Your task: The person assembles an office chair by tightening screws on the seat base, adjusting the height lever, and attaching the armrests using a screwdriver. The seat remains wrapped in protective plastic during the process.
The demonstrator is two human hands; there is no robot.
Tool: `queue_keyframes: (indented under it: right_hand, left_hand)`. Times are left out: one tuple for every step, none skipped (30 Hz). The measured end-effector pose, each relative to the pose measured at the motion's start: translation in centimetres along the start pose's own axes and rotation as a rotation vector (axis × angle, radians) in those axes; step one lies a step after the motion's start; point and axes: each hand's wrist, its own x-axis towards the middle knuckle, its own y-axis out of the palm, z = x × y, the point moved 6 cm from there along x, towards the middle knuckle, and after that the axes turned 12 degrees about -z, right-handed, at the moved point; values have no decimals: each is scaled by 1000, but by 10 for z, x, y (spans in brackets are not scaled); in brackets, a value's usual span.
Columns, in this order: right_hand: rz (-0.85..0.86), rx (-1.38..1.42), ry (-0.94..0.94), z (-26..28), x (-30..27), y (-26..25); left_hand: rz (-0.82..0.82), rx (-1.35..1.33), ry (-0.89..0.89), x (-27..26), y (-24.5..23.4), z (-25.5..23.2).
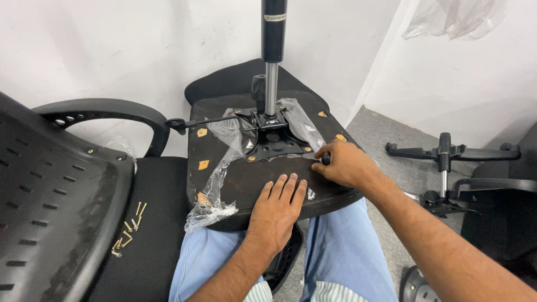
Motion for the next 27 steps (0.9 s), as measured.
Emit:
queue_keyframes:
  right_hand:
    - [-27, 14, -30, 2, 6, 2]
    - [-41, 57, -55, 4, 12, 4]
    - [-56, 101, -83, 7, 19, 6]
    - [-71, 145, -111, 11, 26, 7]
    - [-43, 124, -101, 13, 32, 11]
    - [-15, 102, -92, 16, 38, 14]
    - [12, 84, -82, 19, 42, 15]
    - [39, 72, -88, 22, 45, 13]
    - [65, 59, -91, 23, 45, 10]
    - [91, 46, -94, 24, 42, 6]
    - [130, 28, -86, 21, 36, 1]
    - [168, 9, -79, 18, 29, -5]
    - [207, -11, -69, 17, 21, -9]
    - [207, 30, -80, 18, 13, -15]
    - [206, 73, -91, 16, 3, -24]
    - [204, 116, -102, 16, -7, -32]
    - [198, 106, -97, 15, -15, -38]
    - [191, 97, -93, 13, -25, -46]
    - [184, 88, -89, 11, -34, -53]
    - [181, 16, -49, 7, -45, -56]
    - [174, -57, -10, 4, -56, -56]
    - [165, -130, 31, 2, -65, -54]
    - [111, -114, 24, 3, -73, -54]
    - [57, -99, 18, 5, -81, -53]
    - [3, -84, 10, 6, -87, -49]
    - [-35, -79, 28, 6, -91, -44]
    - [-74, -74, 48, 7, -93, -38]
  left_hand:
    - [-24, -1, 11, -2, 1, -1]
    - [-63, -14, 17, -2, 0, -1]
    - [-104, -23, 22, -1, -1, -1]
    - [-144, -33, 27, 0, -2, -1]
    - [-156, -51, 22, 1, -2, 1]
    - [-169, -68, 18, 3, -2, 2]
    - [-180, -84, 15, 5, -3, 4]
    - [-158, -101, 10, 7, -3, 7]
    - [-136, -122, 7, 7, -3, 9]
    - [-114, -142, 4, 8, -3, 11]
    - [-131, -139, 8, 11, -5, 12]
    - [-147, -135, 12, 13, -8, 13]
    - [-164, -135, 15, 15, -10, 14]
    - [-166, -146, 6, 18, -11, 14]
    - [-167, -155, -2, 21, -13, 14]
    - [-168, -164, -10, 23, -14, 14]
    - [-167, -175, -16, 26, -15, 14]
    - [-166, -185, -22, 28, -16, 14]
    - [-164, -193, -28, 30, -17, 14]
    - [-167, -195, -29, 31, -18, 14]
    - [-173, -198, -29, 31, -17, 15]
    - [-179, -200, -29, 31, -17, 16]
    - [-180, -188, -29, 33, -17, 15]
    - [-180, -176, -29, 36, -17, 14]
    - [-181, -164, -31, 37, -17, 13]
    - [-182, -170, -34, 36, -17, 12]
    - [-183, -177, -36, 35, -17, 13]
